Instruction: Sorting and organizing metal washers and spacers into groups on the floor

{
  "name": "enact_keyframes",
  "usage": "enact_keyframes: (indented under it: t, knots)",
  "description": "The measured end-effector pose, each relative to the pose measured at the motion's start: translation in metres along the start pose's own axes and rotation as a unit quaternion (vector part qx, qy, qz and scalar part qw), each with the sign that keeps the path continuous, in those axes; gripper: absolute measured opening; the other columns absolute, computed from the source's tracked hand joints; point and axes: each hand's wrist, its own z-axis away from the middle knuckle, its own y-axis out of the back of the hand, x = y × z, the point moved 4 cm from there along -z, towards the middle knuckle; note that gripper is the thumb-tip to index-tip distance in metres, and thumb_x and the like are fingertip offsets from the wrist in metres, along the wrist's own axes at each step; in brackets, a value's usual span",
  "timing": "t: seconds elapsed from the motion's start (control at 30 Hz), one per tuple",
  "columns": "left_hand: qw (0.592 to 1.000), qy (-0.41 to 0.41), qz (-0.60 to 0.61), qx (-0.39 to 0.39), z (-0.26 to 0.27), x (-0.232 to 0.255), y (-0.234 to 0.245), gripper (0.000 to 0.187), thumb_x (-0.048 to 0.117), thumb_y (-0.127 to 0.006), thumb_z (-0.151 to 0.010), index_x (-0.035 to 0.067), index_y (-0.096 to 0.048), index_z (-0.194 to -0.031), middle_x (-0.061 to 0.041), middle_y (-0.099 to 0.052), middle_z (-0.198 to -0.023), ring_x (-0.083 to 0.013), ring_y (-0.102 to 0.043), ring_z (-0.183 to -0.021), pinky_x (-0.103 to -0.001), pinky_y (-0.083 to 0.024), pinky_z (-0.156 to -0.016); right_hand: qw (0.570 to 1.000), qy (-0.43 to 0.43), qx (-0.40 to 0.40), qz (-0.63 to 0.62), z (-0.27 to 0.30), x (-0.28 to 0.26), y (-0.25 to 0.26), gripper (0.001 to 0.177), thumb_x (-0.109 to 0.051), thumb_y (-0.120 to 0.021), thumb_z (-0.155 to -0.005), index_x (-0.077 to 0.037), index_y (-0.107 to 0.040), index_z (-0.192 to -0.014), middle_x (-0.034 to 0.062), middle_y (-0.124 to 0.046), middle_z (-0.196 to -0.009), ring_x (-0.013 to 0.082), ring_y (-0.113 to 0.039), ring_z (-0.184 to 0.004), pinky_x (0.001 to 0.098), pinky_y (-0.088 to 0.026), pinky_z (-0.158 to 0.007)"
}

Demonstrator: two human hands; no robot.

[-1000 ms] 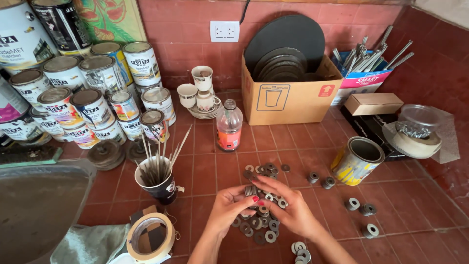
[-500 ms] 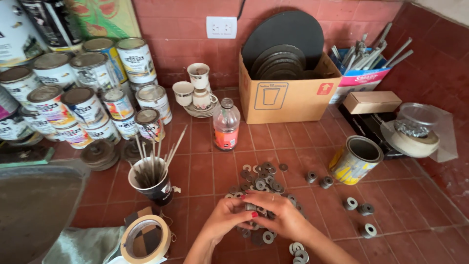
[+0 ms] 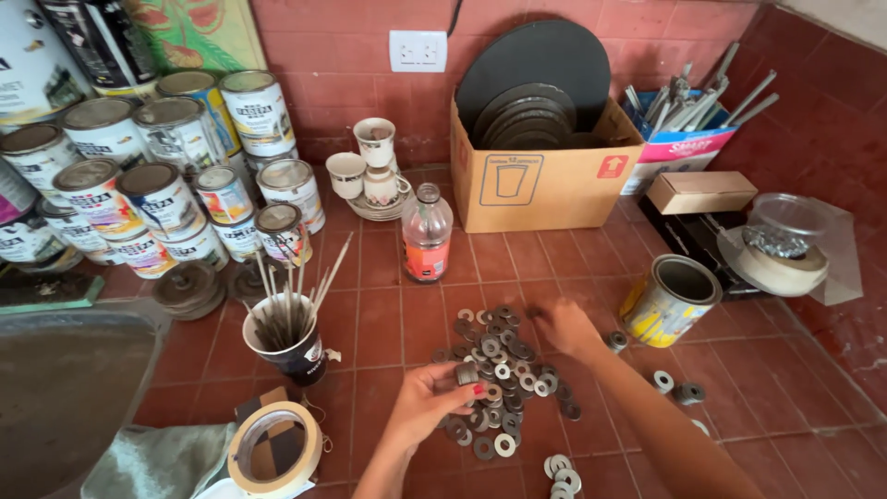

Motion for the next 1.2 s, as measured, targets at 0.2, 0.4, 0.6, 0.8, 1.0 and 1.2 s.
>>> enact_keyframes:
  t: [0.2, 0.4, 0.6, 0.8, 1.0, 1.2]
  knots:
    - [1.0, -0.027, -0.006, -0.009, 0.001, 0.001, 0.0, 0.038, 0.006, -0.086, -0.078, -0.002, -0.079, -0.114, -0.015, -0.084, -0.101, -0.0187, -0.079, -0.085, -0.029, -0.067, -0.064, 0.988, 0.023, 0.058, 0.141, 0.011, 0.016, -0.038, 0.022, -0.03, -0.056, -0.097, -0.015, -0.072, -0.101, 0.0134, -0.074, -0.089, 0.0387, -0.069, -0.086, 0.0492, -0.053, -0.079]
    - [0.999, -0.04, -0.014, 0.005, 0.004, 0.014, -0.004, 0.039, 0.008, -0.086, -0.078, 0.001, -0.079, -0.116, -0.014, -0.084, -0.103, -0.0171, -0.079, -0.089, -0.031, -0.067, -0.065, 0.992, -0.12, 0.036, 0.014, 0.007, 0.003, -0.009, 0.028, -0.032, -0.071, -0.079, -0.027, -0.074, -0.106, 0.0098, -0.078, -0.094, 0.0358, -0.071, -0.091, 0.0465, -0.054, -0.079]
    - [0.995, -0.095, -0.022, 0.011, -0.005, 0.017, 0.0, 0.03, 0.008, -0.084, -0.08, -0.002, -0.082, -0.108, -0.017, -0.084, -0.09, -0.0191, -0.08, -0.079, -0.028, -0.066, -0.059, 0.975, 0.057, 0.206, -0.066, 0.016, -0.067, 0.035, 0.03, -0.013, -0.072, -0.085, -0.012, -0.075, -0.115, 0.0072, -0.077, -0.107, 0.0275, -0.07, -0.101, 0.0388, -0.053, -0.094]
    - [0.998, -0.044, 0.017, 0.035, 0.004, 0.024, 0.004, 0.039, 0.005, -0.083, -0.079, -0.004, -0.077, -0.117, -0.02, -0.083, -0.102, -0.0305, -0.082, -0.091, -0.034, -0.067, -0.064, 0.987, -0.115, 0.085, -0.074, -0.005, -0.038, 0.022, 0.031, -0.018, -0.06, -0.086, -0.019, -0.078, -0.111, 0.0065, -0.08, -0.108, 0.0313, -0.074, -0.101, 0.043, -0.053, -0.093]
    - [0.998, -0.058, 0.008, 0.022, -0.001, 0.006, 0.011, 0.037, 0.004, -0.082, -0.081, -0.004, -0.076, -0.116, -0.021, -0.083, -0.103, -0.0283, -0.082, -0.087, -0.029, -0.065, -0.059, 0.997, -0.06, -0.036, -0.039, -0.014, -0.035, -0.01, 0.043, -0.024, -0.069, -0.091, -0.025, -0.068, -0.134, 0.0122, -0.075, -0.121, 0.0334, -0.071, -0.112, 0.0454, -0.052, -0.103]
    - [0.999, -0.037, 0.01, 0.018, 0.002, 0.012, 0.003, 0.042, 0.003, -0.083, -0.079, -0.004, -0.076, -0.12, -0.021, -0.083, -0.103, -0.0253, -0.082, -0.091, -0.034, -0.069, -0.065, 0.999, 0.006, 0.016, -0.033, -0.031, -0.007, -0.063, 0.04, -0.025, -0.071, -0.085, -0.011, -0.072, -0.121, 0.0119, -0.075, -0.122, 0.0336, -0.069, -0.113, 0.0416, -0.05, -0.102]
